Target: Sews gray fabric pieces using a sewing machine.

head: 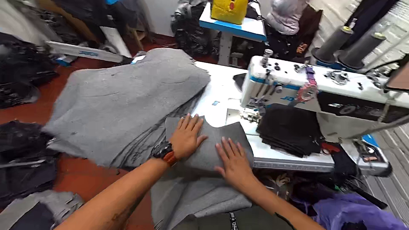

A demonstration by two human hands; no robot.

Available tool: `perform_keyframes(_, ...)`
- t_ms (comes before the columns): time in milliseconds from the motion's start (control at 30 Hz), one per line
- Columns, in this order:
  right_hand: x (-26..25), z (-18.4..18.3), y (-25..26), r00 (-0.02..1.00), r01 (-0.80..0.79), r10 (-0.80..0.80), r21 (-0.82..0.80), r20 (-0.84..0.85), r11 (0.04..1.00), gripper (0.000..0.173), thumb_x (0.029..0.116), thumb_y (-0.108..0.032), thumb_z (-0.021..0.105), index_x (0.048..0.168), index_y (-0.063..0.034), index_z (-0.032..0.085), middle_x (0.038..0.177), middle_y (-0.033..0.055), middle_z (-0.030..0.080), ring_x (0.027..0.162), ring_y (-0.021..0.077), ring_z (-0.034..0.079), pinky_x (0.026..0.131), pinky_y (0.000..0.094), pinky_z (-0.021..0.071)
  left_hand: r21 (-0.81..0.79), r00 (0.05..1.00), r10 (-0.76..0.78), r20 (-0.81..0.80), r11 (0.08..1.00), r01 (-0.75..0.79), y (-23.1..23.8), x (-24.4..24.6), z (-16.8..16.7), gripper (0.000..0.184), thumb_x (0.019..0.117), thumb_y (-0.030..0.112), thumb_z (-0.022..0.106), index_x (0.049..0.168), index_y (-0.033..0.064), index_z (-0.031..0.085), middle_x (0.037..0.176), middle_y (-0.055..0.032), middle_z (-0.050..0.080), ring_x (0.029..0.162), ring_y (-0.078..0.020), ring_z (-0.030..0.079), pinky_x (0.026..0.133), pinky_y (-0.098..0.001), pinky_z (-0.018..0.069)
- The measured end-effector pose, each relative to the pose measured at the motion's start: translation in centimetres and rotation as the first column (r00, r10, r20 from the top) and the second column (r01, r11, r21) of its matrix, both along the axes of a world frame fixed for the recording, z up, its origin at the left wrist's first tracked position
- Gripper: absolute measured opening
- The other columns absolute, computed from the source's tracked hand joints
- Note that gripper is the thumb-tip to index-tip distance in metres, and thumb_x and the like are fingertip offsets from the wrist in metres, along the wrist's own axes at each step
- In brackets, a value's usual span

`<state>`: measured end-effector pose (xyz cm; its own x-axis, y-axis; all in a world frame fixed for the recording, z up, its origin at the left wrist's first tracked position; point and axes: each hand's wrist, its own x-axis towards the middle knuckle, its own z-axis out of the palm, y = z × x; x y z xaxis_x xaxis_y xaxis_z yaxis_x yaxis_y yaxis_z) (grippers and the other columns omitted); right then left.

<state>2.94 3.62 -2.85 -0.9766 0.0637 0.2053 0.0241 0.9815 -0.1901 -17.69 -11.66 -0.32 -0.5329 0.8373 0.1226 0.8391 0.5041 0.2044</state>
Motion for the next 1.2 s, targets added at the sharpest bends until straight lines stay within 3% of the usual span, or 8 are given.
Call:
perform_keyframes(100, 4.6, 2.0, -0.1, 0.994, 0.099, -0.096, -0.047, 0.054, 0.994, 0.068, 0.0974, -0.064, 0.052, 0.146, -0.0173, 0.058, 0.149, 0.0160, 0.056, 0.135, 0.0357, 0.055, 0.100, 0.0584, 0.0483, 0.071, 0.966, -0.257, -0.026, 0.963, 0.259, 3.0, 1.8, -1.3, 0.069, 0.1053, 0.058, 0.030, 0.156, 0.0138, 0.046, 0.164, -0.0147, 0.039, 0.153, -0.0382, 0.032, 0.123, -0.0620, 0.0233)
perform_keyframes(200, 6.0, 4.3, 3.2, 0.985, 0.171, -0.169, -0.160, 0.031, 0.972, 0.046, 0.0981, -0.051, 0.063, 0.119, -0.0121, 0.075, 0.108, 0.0128, 0.072, 0.100, 0.0309, 0.069, 0.085, 0.0518, 0.0569, 0.184, 0.884, -0.456, 0.098, 0.882, 0.435, 6.3, 2.2, -1.2, 0.055, 0.1028, 0.050, 0.050, 0.146, 0.0175, 0.059, 0.156, -0.0106, 0.051, 0.149, -0.0340, 0.040, 0.122, -0.0585, 0.0295)
perform_keyframes(400, 3.0, 5.3, 15.9, 0.924, 0.348, -0.334, 0.045, -0.186, 0.937, 0.039, 0.0884, -0.023, 0.079, 0.122, -0.0044, 0.071, 0.124, 0.0221, 0.067, 0.121, 0.0442, 0.060, 0.093, 0.0654, 0.0468, 0.096, 0.948, -0.194, 0.252, 0.980, 0.175, 10.9, -0.2, 2.0, 0.048, 0.0894, 0.040, 0.080, 0.117, 0.0031, 0.068, 0.115, -0.0216, 0.064, 0.109, -0.0400, 0.064, 0.091, -0.0594, 0.0541)
perform_keyframes(633, 4.2, 4.4, 15.6, 0.885, 0.334, -0.289, 0.064, -0.366, 0.940, 0.019, 0.0996, -0.014, 0.059, 0.098, -0.0035, 0.076, 0.097, 0.0174, 0.072, 0.094, 0.0382, 0.068, 0.079, 0.0564, 0.0509, 0.310, 0.891, -0.441, 0.110, 0.867, 0.391, 8.5, 2.2, 0.3, 0.030, 0.0949, 0.034, 0.072, 0.097, 0.0044, 0.071, 0.094, -0.0129, 0.069, 0.093, -0.0311, 0.068, 0.084, -0.0528, 0.0550)
perform_keyframes(800, 4.6, 1.9, 6.6, 0.930, -0.023, -0.044, -0.179, -0.364, 0.984, 0.023, 0.1005, -0.023, 0.057, 0.097, -0.0109, 0.076, 0.120, 0.0070, 0.072, 0.129, 0.0309, 0.059, 0.106, 0.0561, 0.0455, 0.605, 0.840, -0.542, -0.012, 0.665, 0.437, 3.6, 8.3, 0.0, 0.048, 0.1083, 0.041, 0.042, 0.081, 0.0092, 0.066, 0.070, -0.0005, 0.061, 0.062, -0.0100, 0.059, 0.055, -0.0295, 0.0496)
perform_keyframes(900, 3.1, -0.1, 3.3, 0.937, -0.296, 0.229, -0.253, -0.262, 0.921, 0.019, 0.1002, -0.019, 0.060, 0.092, -0.0129, 0.076, 0.124, 0.0014, 0.073, 0.138, 0.0286, 0.054, 0.117, 0.0648, 0.0316, 0.572, 0.941, -0.338, 0.003, 0.773, 0.276, 1.3, 9.6, 1.1, 0.037, 0.1075, 0.034, 0.046, 0.100, 0.0091, 0.073, 0.083, -0.0028, 0.068, 0.071, -0.0125, 0.065, 0.060, -0.0317, 0.0553)
perform_keyframes(1033, 1.3, 0.1, 3.8, 0.860, -0.509, 0.432, -0.399, -0.271, 0.763, 0.026, 0.1036, -0.023, 0.058, 0.097, -0.0075, 0.078, 0.112, 0.0034, 0.077, 0.133, 0.0218, 0.059, 0.123, 0.0512, 0.0322, 0.229, 0.995, -0.100, 0.021, 0.969, 0.093, -0.3, 8.2, 1.5, 0.034, 0.1035, 0.035, 0.057, 0.129, 0.0173, 0.071, 0.127, -0.0063, 0.070, 0.077, -0.0266, 0.073, 0.059, -0.0491, 0.0596)
perform_keyframes(1200, 2.9, 4.4, 7.1, 0.920, 0.330, -0.385, -0.386, -0.074, 0.862, 0.045, 0.0956, -0.038, 0.072, 0.121, -0.0005, 0.068, 0.119, 0.0189, 0.066, 0.103, 0.0315, 0.068, 0.086, 0.0503, 0.0589, 0.028, 0.999, 0.032, 0.006, 0.999, -0.032, -0.8, 7.6, 0.9, 0.047, 0.1041, 0.049, 0.054, 0.140, 0.0225, 0.066, 0.156, -0.0027, 0.052, 0.076, -0.0300, 0.074, 0.059, -0.0514, 0.0579)
